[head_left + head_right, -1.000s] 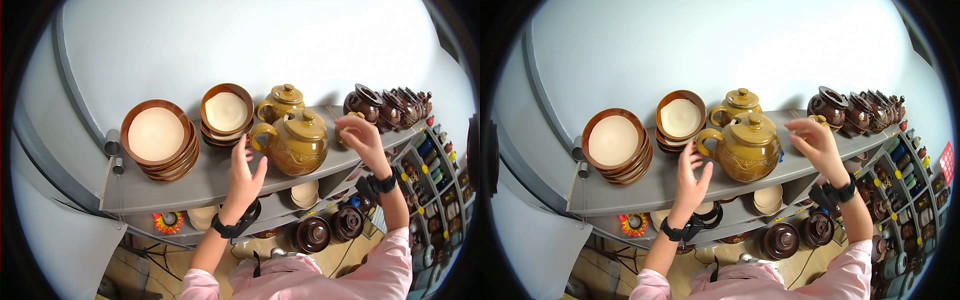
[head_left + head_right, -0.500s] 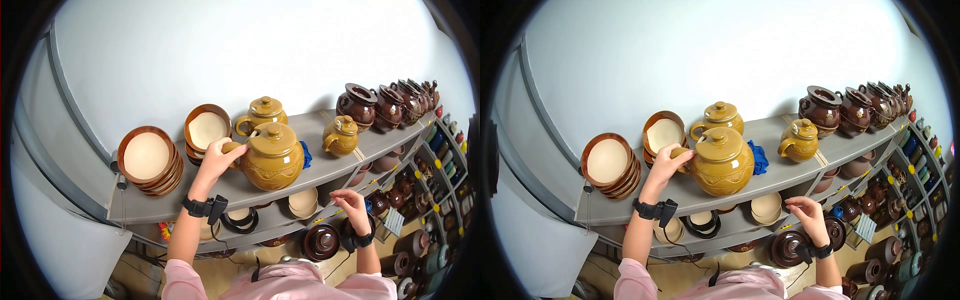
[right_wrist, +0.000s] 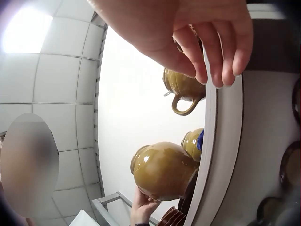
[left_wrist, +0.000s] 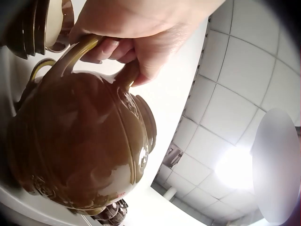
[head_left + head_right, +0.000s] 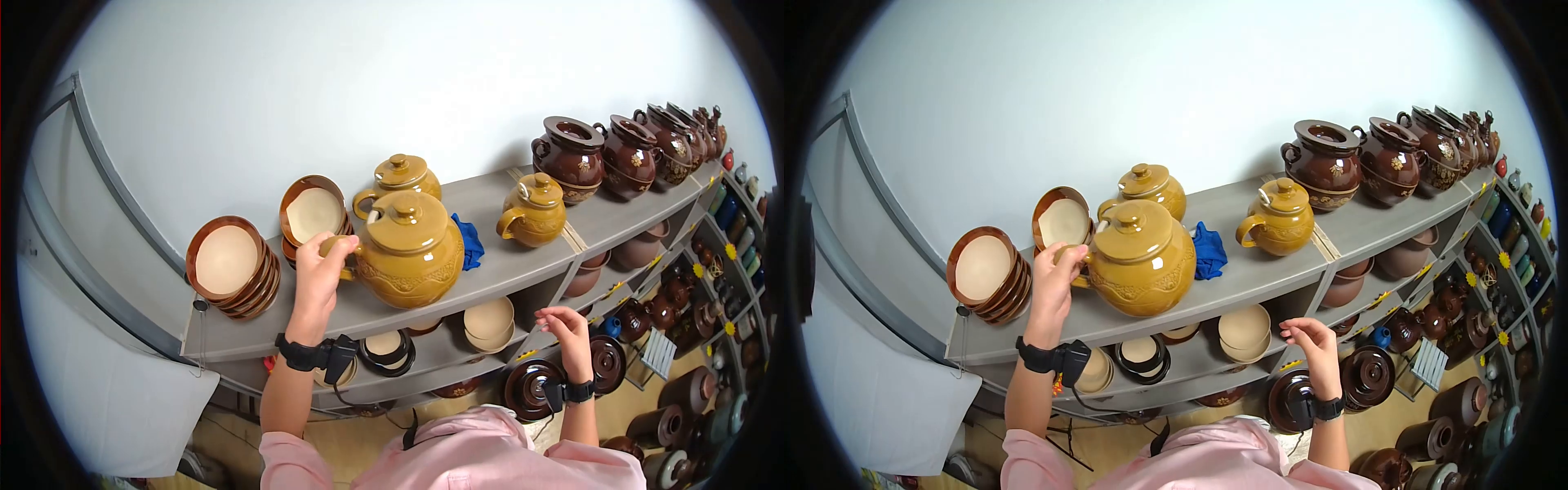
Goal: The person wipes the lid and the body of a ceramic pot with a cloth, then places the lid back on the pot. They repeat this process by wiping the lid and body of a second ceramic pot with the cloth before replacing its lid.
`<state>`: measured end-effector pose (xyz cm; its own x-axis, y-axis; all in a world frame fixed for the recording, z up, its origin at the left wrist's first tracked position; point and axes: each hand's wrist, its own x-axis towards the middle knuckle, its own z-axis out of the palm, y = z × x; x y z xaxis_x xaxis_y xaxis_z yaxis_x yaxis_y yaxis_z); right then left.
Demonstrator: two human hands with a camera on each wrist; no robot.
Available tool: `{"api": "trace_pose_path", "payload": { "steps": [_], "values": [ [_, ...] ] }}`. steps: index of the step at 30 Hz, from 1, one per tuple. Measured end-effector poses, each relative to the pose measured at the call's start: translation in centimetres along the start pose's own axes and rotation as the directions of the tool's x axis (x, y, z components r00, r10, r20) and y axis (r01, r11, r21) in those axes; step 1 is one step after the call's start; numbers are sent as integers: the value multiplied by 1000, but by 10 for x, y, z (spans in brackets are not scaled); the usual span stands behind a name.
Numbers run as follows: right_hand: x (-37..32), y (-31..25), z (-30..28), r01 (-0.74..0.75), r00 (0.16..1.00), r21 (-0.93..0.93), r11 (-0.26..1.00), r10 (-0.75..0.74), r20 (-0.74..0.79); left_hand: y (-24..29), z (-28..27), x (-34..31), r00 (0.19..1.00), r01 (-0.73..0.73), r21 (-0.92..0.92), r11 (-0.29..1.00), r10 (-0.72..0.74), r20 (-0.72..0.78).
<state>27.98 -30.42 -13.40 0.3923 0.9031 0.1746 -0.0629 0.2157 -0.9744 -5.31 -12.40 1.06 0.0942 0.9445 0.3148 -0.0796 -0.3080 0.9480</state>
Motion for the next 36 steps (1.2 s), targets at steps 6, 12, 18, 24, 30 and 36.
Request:
{"api": "trace_pose_path", "payload": {
  "steps": [6,12,18,24,30,36],
  "values": [
    [10,5,-21,-19,999,41,999,18,27,28,16,16,996,-48,-152,987,35,-85],
    [17,6,-50,-34,999,93,995,31,34,58,71,52,986,-127,-202,971,102,-130],
    [19,8,-87,-44,999,91,995,45,-4,46,131,95,977,-126,-147,981,97,-187],
    [17,10,-128,-51,996,76,996,56,-68,19,181,123,954,-97,-100,990,64,-293],
    [17,14,-151,-93,991,94,991,102,-92,4,212,127,942,-135,-59,989,109,-317],
    [28,19,-157,-110,990,101,989,118,-77,-14,222,134,939,-120,-12,993,109,-326]
  ]
}}
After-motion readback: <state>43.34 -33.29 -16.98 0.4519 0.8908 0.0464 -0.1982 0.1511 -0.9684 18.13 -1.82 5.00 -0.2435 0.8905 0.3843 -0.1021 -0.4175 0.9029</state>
